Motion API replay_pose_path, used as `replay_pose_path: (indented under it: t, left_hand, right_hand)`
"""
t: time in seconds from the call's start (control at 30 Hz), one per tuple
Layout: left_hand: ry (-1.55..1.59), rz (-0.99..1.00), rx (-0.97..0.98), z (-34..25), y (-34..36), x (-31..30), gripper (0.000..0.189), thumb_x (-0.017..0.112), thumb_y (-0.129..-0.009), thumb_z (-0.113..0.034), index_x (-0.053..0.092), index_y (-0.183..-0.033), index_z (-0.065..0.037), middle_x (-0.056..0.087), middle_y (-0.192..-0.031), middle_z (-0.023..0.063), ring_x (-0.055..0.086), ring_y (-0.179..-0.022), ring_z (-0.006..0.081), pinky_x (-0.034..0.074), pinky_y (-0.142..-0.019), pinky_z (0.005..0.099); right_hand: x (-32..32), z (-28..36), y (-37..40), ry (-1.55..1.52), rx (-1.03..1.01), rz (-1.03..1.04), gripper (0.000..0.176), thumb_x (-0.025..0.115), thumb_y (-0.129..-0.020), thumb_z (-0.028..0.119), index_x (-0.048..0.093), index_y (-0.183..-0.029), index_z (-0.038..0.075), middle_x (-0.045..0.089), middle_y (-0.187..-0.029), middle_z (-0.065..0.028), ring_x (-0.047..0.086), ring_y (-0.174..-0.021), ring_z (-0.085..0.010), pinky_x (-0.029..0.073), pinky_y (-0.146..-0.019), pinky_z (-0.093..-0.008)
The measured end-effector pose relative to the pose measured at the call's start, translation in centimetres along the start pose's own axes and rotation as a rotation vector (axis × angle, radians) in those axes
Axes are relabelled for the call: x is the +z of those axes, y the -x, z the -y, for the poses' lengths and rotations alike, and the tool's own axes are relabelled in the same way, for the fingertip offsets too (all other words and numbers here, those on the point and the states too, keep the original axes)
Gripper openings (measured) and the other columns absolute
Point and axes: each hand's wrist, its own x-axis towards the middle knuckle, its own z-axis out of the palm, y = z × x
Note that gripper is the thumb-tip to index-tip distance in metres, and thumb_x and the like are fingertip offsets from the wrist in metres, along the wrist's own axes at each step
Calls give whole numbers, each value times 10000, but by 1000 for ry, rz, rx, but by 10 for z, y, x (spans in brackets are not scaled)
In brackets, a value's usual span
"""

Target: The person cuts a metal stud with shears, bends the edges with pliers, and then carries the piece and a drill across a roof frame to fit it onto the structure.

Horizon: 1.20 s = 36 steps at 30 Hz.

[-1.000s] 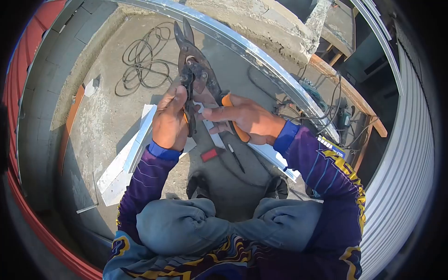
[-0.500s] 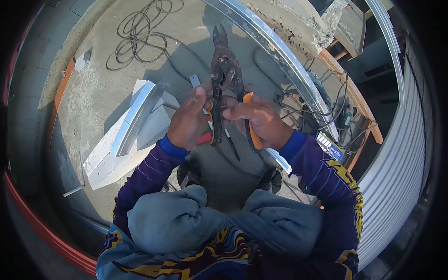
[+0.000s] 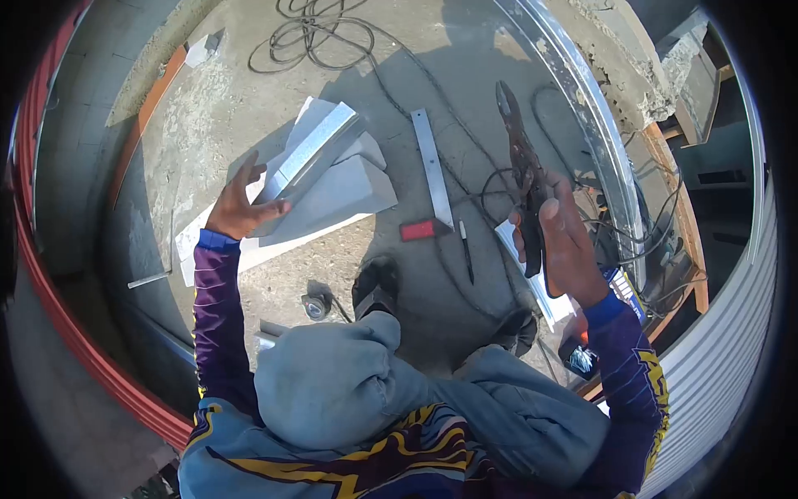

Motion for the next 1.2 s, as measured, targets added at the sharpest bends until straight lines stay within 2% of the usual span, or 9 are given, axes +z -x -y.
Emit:
replay_pose_path:
  t: [0.13,0.17,0.27,0.4,0.43,0.53,0.77,1.03,1.2]
  left_hand:
    - [77,234,-58,2,-9,-7,837,874,-679,-379,557,-1297,87,639,-1192,273,664,-1051,339,509,-940,374]
    - [50,265,-94,-9,-8,-11,666,863,-691,-365,648,-1134,82,671,-1091,260,686,-949,331,527,-869,370]
    - [-75,227,-13,-27,-2,-8,594,857,-701,-345,659,-1096,52,694,-974,223,690,-844,294,537,-812,368]
    - [-46,71,125,-36,9,10,721,845,-712,-332,543,-1262,22,679,-1038,258,697,-928,353,544,-846,390]
    - [13,63,141,-25,9,20,872,859,-689,-310,437,-1384,3,641,-1172,287,658,-1095,374,526,-928,420]
    - [-51,36,163,-25,21,29,913,877,-661,-300,426,-1391,13,582,-1282,311,585,-1224,393,493,-999,444]
    - [-184,35,49,-34,26,41,993,885,-548,-365,458,-1330,73,588,-1154,274,623,-1057,416,526,-936,447]
    - [-121,153,-2,-44,27,18,960,925,-542,-491,514,-1175,102,642,-976,284,673,-934,400,536,-873,438]
    - [62,240,20,-70,22,24,763,895,-632,-452,534,-1074,54,619,-896,236,648,-854,327,519,-812,411]
  right_hand:
    - [-9,-1,9,132,52,-49,816,494,-959,642,246,-1496,81,574,-1070,-113,584,-886,-156,516,-726,-300]
    - [-11,-3,12,163,43,-39,834,513,-950,641,241,-1499,75,570,-1095,-124,584,-916,-170,516,-753,-310]
    - [-7,1,22,189,58,-10,885,550,-924,653,234,-1504,65,558,-1152,-148,576,-978,-195,506,-821,-338]
    - [-5,-4,35,243,114,18,950,568,-893,689,225,-1507,50,537,-1223,-168,559,-1036,-220,464,-920,-377]
    - [-4,-5,37,245,113,16,950,568,-893,689,225,-1507,50,537,-1223,-168,559,-1036,-220,464,-920,-377]
    - [-3,-8,41,286,124,18,954,561,-892,697,230,-1502,42,538,-1227,-174,556,-1048,-226,439,-958,-389]
    - [-1,-9,42,395,130,92,824,553,-959,569,235,-1499,34,557,-1216,-172,555,-1051,-210,438,-958,-375]
    - [10,7,38,571,107,205,672,528,-1020,388,238,-1519,44,571,-1211,-162,551,-978,-181,460,-868,-348]
    - [28,10,27,804,1,304,692,637,-937,254,279,-1490,42,560,-1263,-272,602,-1104,-343,474,-916,-432]
